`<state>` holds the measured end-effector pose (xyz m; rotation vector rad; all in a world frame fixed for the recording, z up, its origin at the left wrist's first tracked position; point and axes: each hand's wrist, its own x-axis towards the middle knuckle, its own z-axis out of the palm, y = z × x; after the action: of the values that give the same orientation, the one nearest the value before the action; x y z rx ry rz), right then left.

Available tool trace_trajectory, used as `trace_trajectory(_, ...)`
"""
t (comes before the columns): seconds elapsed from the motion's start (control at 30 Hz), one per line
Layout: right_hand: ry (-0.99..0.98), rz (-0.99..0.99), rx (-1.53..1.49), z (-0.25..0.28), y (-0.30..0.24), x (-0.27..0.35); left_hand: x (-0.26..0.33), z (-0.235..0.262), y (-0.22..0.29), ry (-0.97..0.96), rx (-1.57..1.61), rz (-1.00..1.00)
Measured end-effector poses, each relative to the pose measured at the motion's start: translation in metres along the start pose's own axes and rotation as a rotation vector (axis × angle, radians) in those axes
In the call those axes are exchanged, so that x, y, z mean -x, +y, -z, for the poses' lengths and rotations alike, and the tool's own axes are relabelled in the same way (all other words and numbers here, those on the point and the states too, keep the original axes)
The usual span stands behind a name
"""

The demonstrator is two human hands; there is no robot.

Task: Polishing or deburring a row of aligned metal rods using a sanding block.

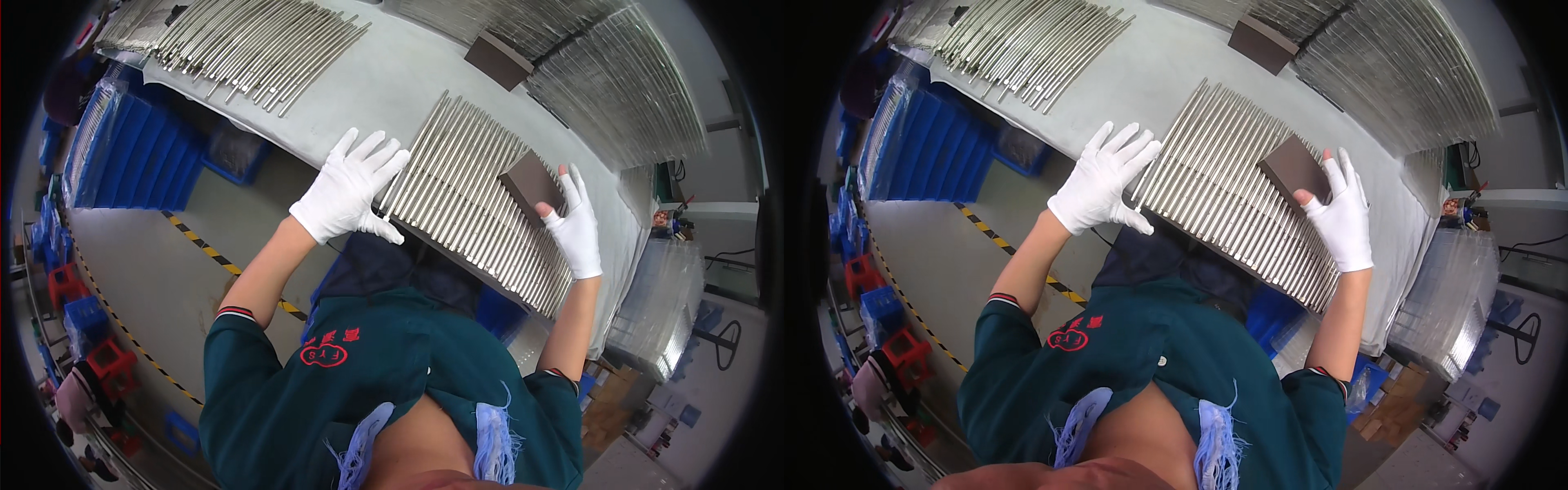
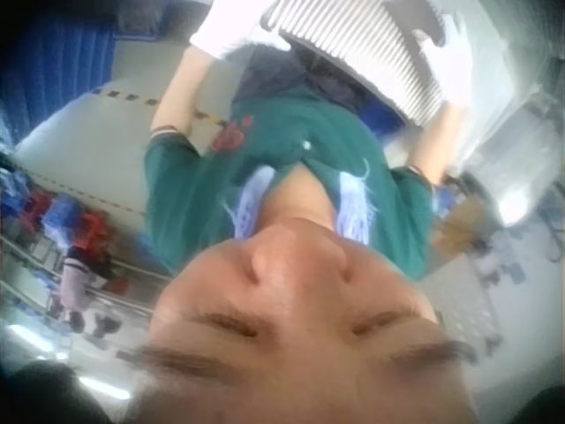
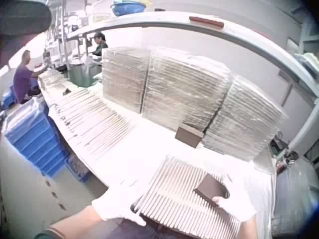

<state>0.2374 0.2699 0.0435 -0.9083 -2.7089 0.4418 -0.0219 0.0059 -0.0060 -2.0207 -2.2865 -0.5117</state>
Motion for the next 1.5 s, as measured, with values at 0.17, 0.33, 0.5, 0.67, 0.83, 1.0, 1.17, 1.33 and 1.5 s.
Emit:
trace_trajectory(0.17, -0.05, 0.055, 0.267, -0.012, -0.011, 0.01, -0.006, -0.003, -0.003, -0.01, 0.029, -0.072)
trace_trajectory(0.33, 0.379, -0.015, -0.234, -0.012, 0.026, 0.021, -0.002, -0.011, -0.006, 0.043, 0.014, -0.086)
trace_trajectory(0.5, 0.749, -0.242, -0.436, 0.007, 0.1, 0.02, -0.002, -0.012, 0.004, 0.075, 0.036, -0.075)
trace_trajectory(0.67, 1.012, -0.294, -0.461, -0.002, 0.138, 0.021, 0.002, -0.012, 0.017, 0.082, 0.023, 0.005)
trace_trajectory(0.83, 1.017, -0.307, -0.474, -0.003, 0.131, 0.023, 0.004, -0.015, 0.032, 0.061, -0.043, 0.068)
trace_trajectory(1.0, 0.996, -0.286, -0.544, -0.001, 0.116, 0.022, -0.004, -0.019, 0.033, 0.072, -0.042, 0.099)
trace_trajectory(1.17, 1.018, -0.262, -0.578, -0.001, 0.115, 0.023, -0.007, -0.024, 0.028, 0.128, 0.001, 0.099)
trace_trajectory(1.33, 1.052, -0.245, -0.669, -0.006, 0.128, 0.025, -0.013, -0.022, 0.041, 0.14, -0.048, 0.063)
trace_trajectory(1.5, 1.067, -0.303, -0.793, 0.0, 0.104, 0.021, -0.058, -0.012, 0.115, -0.166, 0.135, -0.261)
